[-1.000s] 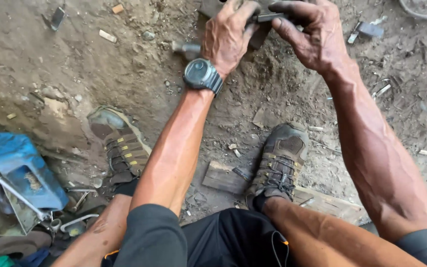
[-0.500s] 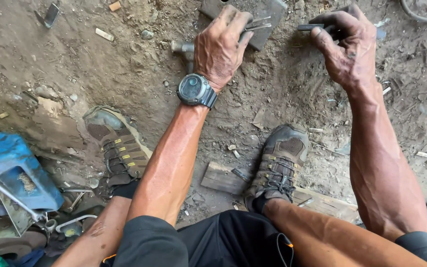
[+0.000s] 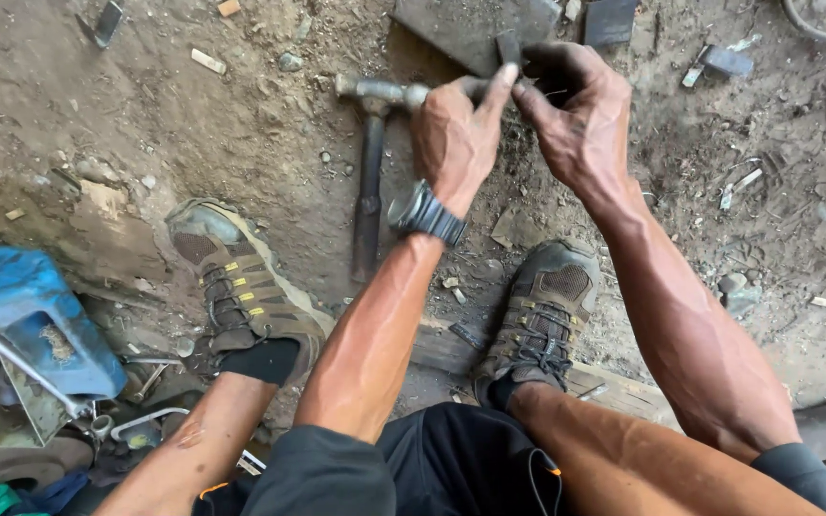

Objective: A person is manually fitting and hammering small metal components onto a larger metal base on the ground.

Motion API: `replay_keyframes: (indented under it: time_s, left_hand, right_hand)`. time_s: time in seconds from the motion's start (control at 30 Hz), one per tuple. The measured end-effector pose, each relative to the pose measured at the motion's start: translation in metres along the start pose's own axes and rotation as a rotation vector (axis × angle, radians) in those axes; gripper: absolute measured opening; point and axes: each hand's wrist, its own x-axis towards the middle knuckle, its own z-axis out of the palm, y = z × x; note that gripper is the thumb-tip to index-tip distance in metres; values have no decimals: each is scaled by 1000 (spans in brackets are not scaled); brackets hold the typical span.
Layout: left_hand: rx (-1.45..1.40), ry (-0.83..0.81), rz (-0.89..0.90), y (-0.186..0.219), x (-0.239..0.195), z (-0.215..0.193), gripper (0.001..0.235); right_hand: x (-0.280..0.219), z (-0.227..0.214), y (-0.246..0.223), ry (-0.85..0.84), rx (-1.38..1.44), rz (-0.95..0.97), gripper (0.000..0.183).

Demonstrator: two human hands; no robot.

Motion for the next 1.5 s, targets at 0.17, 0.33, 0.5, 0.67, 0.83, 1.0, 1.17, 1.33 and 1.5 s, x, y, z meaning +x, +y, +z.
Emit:
replay_keyframes:
  time_s: [0.17,0.33,0.5,0.67,0.83,1.0,1.17,1.33,1.5]
  left_hand:
    - [326,111,132,-34,-28,-81,49]
    - [595,-6,132,-106,-26,-91,43]
    - [700,-173,-11,-101,-19,-91,30]
    - [-410,-397,-352,-41,-43,-97,40]
    - [-118,-174,-114,-6,-52,-86,41]
    - [197,-43,458,-3,-44,-70,52]
    - [254,-96,482,-5,-38,-63,51]
    - [293,-110,406,-14,-44,-62,53]
    - [172,-126,413,-3,-38,-59,61]
  right_hand:
    - [-7,10,26,182,-360,-174,37]
    - [-4,21,41,225,-367,-228,26]
    - [2,23,50,305,-441,-285,23]
    - [6,24,56,240,-396,-260,18]
    - [12,18,49,202,-363,-206,16]
    - [10,16,46,153,-373,-183,30]
    - [5,18,47,160,-387,-175,31]
    - [1,15,39,114,-391,-185,23]
    - [4,12,40,134,-431,-115,35]
